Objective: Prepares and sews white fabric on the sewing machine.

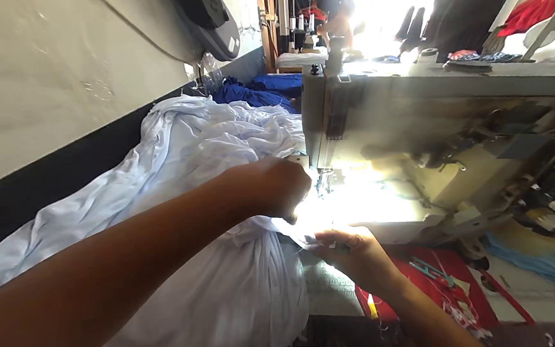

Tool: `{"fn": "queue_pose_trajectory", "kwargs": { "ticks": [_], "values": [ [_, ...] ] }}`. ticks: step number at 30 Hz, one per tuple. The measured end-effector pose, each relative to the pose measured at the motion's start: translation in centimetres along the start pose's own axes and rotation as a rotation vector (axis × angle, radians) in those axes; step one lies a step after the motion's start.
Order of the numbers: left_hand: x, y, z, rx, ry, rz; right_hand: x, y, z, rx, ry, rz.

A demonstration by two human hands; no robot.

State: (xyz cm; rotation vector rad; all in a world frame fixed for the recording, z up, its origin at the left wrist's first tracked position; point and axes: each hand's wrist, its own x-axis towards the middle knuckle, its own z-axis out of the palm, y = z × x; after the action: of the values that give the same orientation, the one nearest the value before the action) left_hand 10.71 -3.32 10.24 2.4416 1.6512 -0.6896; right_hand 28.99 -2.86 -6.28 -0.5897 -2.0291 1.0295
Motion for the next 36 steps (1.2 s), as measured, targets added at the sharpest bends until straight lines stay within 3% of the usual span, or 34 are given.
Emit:
{"fn": "queue_pose_trajectory", "kwargs": {
  "ticks": [4, 8, 12, 16, 19, 23, 36],
  "values": [
    [-0.4, -0.1, -0.2, -0.155, -0.048, 0.067, 0.2, 0.1, -0.3, -0.014, 0.001, -0.022],
    [-0.5, 0.1, 0.4, -0.062, 0.060, 0.042, 0.3, 0.1, -0.5, -0.035, -0.009, -0.047],
    [-1.0, 0.1, 1.1, -0.204, 0.045, 0.151, 0.3, -0.1, -0.7, -0.049, -0.008, -0.047],
    [-0.5, -0.1, 1.3, -0.018, 0.087, 0.078, -0.2, -0.2, -0.5, -0.098, -0.002, -0.074],
    [-0.5, -0.5, 1.9, -0.067, 0.135, 0.133, -0.4, -0.1, -0.3, -0.119, 0.027, -0.111],
    [-0.7, -0.4, 1.5, -0.169, 0.078, 0.136, -0.5, 0.1, -0.3, -0.143, 0.052, -0.105],
    [-0.3, -0.5, 1.9, -0.159, 0.096, 0.119, 0.2, 0.3, -0.6, -0.188, 0.056, -0.138]
  ]
}}
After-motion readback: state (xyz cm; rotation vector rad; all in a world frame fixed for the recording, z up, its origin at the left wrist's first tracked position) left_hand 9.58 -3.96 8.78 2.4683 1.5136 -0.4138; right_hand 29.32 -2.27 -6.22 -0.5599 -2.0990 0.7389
